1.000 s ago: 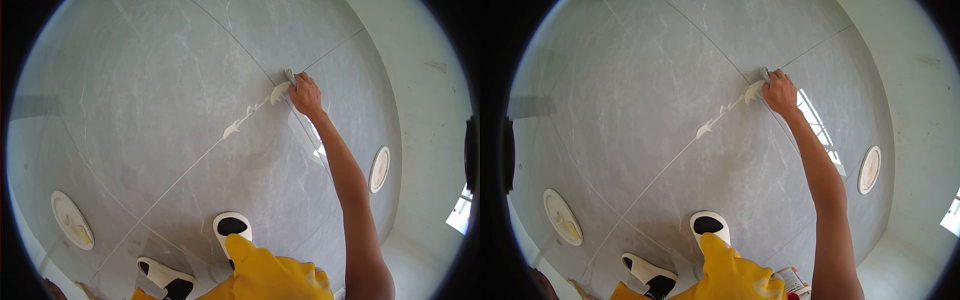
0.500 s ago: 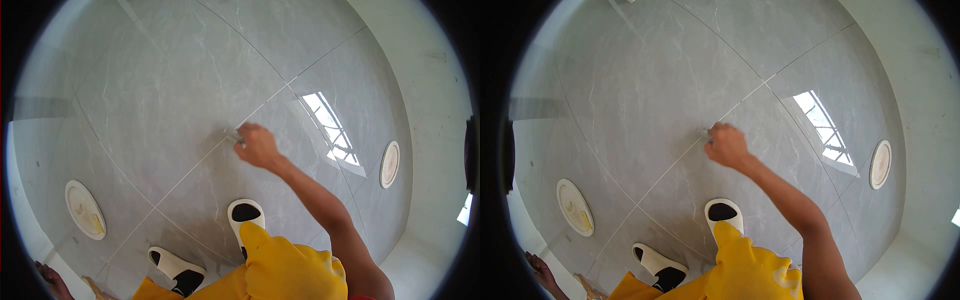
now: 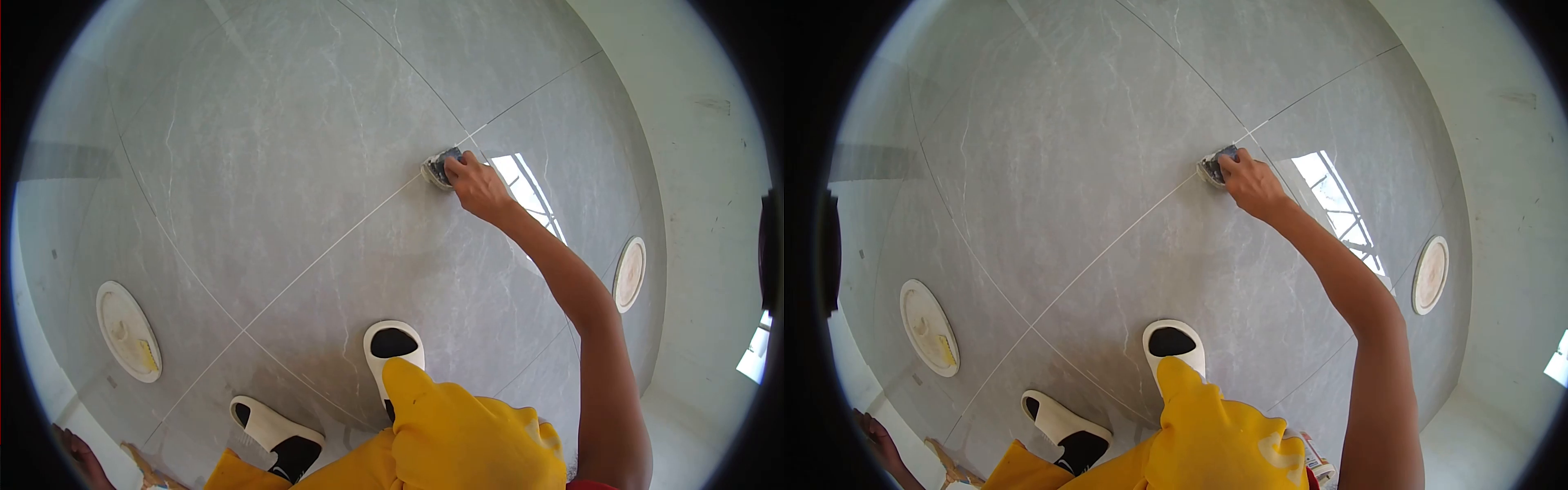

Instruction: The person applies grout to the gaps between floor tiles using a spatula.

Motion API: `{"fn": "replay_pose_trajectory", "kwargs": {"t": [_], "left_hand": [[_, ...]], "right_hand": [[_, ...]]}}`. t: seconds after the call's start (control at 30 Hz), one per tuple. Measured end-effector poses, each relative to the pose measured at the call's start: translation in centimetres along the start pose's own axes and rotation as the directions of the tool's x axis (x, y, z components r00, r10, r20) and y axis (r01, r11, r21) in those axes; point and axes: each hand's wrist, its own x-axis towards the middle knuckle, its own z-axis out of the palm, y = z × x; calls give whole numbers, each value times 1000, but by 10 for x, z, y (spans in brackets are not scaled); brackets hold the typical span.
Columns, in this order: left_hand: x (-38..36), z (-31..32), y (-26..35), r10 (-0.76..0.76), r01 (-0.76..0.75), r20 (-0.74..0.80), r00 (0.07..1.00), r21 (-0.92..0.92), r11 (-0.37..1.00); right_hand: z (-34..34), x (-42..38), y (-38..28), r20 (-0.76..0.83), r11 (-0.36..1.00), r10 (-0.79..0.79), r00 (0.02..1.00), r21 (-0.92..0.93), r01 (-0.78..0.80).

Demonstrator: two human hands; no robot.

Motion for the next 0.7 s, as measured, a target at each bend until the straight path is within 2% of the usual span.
{"fn": "replay_pose_trajectory", "kwargs": {"t": [0.03, 0.13, 0.17, 0.23, 0.3, 0.33, 0.4, 0.43, 0.47, 0.5, 0.53, 0.57, 0.6, 0.63, 0.7], "left_hand": [[-4, 3, 1, -6, 6, -3, 1000, -6, 1000], [-5, 15, -3, -51, 53, 26, 998, -64, 997], [-7, 22, -6, -98, 103, 45, 994, -119, 988], [-12, 43, -21, -244, 270, 126, 961, -261, 927], [-14, 80, -34, -196, 211, 165, 967, -77, 974], [-18, 89, -40, -159, 162, 191, 968, 1, 987], [-13, 81, -36, -12, 11, -123, 992, -7, 1000], [-15, 68, -32, 67, -67, -287, 956, 8, 998], [-13, 34, -20, -184, 112, -137, 973, -418, 901], [-5, -14, 1, -345, 303, 100, 933, -732, 610], [7, -35, 15, -385, 473, 377, 842, -860, 191], [-1, -6, 6, -344, 440, 285, 895, -697, 566], [-17, 58, -25, -249, 324, 221, 943, -428, 844], [-16, 95, -42, -148, 169, 205, 968, -86, 982], [-10, 79, -34, -40, 37, -63, 997, -41, 998]], "right_hand": [[-3, -3, 0, 58, 999, -29, 998, -41, 32], [-13, -2, 25, 113, 1000, 4, 994, 19, -6], [-11, 6, 28, 11, 990, 131, 991, 46, -131], [-9, 7, 19, 30, 1000, 26, 999, -5, -26], [-5, -2, 2, 66, 997, -69, 995, -28, 71], [-8, -1, 8, 71, 999, -54, 996, -2, 54], [-12, -3, 28, 87, 999, -3, 996, 41, -1], [-10, 3, 36, -61, 990, 127, 990, 75, -122], [0, 7, 46, -195, 983, 172, 966, 99, -155], [13, 7, 45, -134, 991, 133, 982, 49, -127], [22, 1, 40, -69, 994, 109, 992, 8, -109], [19, -1, 41, -24, 997, 73, 997, 23, -73], [9, -1, 51, 6, 999, 34, 999, 24, -34], [1, -8, 59, 48, 999, 15, 999, 29, -16], [7, 1, 79, -119, 987, 161, 980, 24, -159]]}}
